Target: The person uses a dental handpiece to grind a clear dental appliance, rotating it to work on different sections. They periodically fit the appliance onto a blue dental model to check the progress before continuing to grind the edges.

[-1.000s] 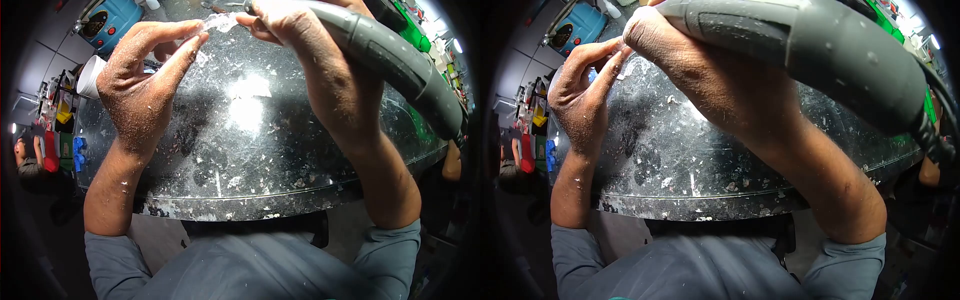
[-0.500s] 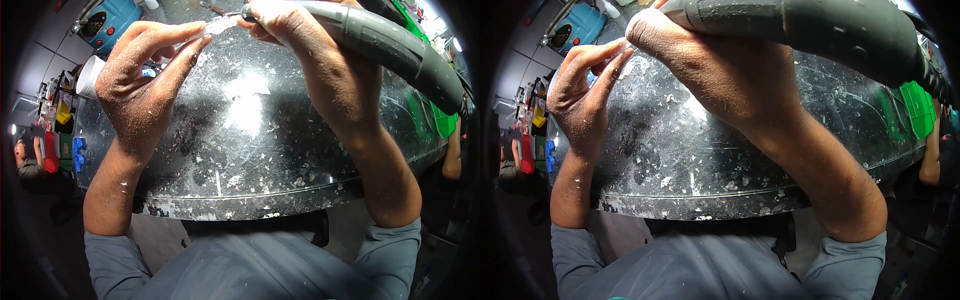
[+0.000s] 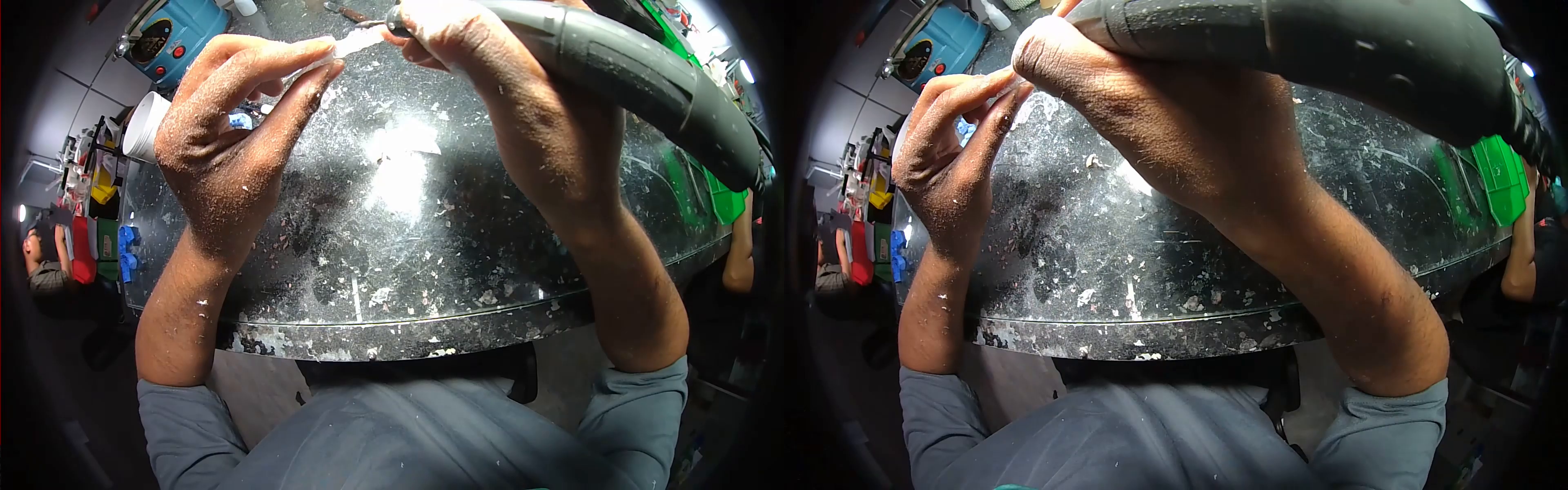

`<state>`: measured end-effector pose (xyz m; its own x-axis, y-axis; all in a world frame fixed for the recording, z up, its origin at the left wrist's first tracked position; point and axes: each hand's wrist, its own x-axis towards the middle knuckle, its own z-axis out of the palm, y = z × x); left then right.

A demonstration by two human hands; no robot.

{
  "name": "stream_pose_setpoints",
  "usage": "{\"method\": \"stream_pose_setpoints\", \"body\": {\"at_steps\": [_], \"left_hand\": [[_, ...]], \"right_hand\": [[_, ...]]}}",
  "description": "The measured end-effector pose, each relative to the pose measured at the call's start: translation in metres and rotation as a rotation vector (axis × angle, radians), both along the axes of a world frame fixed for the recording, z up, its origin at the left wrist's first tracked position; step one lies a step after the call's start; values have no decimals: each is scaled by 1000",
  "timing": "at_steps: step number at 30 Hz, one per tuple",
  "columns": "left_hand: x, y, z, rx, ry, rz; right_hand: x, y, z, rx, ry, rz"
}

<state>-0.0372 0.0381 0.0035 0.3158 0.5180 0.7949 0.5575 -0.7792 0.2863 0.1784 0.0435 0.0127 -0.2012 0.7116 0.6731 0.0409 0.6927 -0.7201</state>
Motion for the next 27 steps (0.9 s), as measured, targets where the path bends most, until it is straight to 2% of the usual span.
{"method": "stream_pose_setpoints", "body": {"at_steps": [27], "left_hand": [[4, -2, 1, -41, -5, -9]], "right_hand": [[2, 3, 0, -37, 18, 47]]}}
